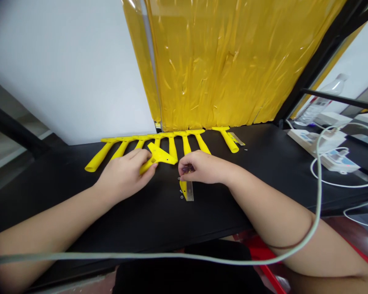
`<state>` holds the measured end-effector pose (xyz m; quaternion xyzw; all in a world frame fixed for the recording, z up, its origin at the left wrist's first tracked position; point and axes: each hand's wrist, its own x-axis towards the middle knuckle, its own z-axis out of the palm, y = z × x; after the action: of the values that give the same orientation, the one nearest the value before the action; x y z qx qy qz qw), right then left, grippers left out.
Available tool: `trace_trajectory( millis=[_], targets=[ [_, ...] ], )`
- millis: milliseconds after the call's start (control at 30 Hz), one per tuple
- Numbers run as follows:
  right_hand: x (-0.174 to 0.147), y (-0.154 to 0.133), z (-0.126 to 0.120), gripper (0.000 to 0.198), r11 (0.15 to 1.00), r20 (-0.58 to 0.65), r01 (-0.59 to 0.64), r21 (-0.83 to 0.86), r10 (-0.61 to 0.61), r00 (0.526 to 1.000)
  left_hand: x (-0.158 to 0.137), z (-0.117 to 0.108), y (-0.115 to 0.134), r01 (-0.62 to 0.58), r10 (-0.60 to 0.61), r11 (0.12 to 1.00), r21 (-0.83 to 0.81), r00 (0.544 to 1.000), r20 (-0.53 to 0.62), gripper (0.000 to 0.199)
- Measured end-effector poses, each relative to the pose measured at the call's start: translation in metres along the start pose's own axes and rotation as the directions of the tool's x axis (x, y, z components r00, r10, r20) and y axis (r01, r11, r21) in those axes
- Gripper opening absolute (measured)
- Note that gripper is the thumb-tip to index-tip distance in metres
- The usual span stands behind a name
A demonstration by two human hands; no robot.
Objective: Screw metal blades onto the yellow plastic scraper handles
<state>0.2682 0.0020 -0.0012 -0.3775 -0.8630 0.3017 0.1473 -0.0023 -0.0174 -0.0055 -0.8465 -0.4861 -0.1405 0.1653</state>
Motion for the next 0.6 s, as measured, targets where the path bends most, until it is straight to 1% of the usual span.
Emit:
trace_trajectory(
  millis=[67, 133, 200, 433, 600],
  targets=[
    [-0.0002, -0.0011, 0.0004, 0.004, 0.999, 0.041, -0.038, -0.038, 0.040, 0.998, 0.0020, -0.0015, -0.0033, 0.052, -0.053, 0.998, 0.027, 0.998, 0.022, 0.024],
    [0.0003, -0.0030, 0.0015, 0.004, 0.996, 0.072, -0.075, -0.053, 0.079, 0.994, 0.0029, -0.0017, -0.0051, 0.070, -0.071, 0.997, 0.029, 0.997, 0.028, 0.024],
    [0.0014, -0.0048, 0.0028, 0.004, 0.993, 0.092, -0.102, -0.064, 0.108, 0.990, 0.0026, -0.0010, -0.0051, 0.064, -0.065, 0.998, 0.019, 0.997, 0.030, 0.023],
    [0.0054, -0.0080, 0.0069, 0.007, 0.987, 0.083, -0.143, -0.078, 0.149, 0.985, 0.0004, -0.0003, -0.0018, 0.028, -0.027, 1.000, -0.013, 0.999, 0.033, 0.023],
    [0.0029, -0.0030, -0.0003, 0.011, 0.987, 0.067, -0.144, -0.072, 0.149, 0.987, 0.0006, -0.0005, -0.0032, -0.002, 0.002, 1.000, -0.015, 1.000, 0.029, 0.024]
  ],
)
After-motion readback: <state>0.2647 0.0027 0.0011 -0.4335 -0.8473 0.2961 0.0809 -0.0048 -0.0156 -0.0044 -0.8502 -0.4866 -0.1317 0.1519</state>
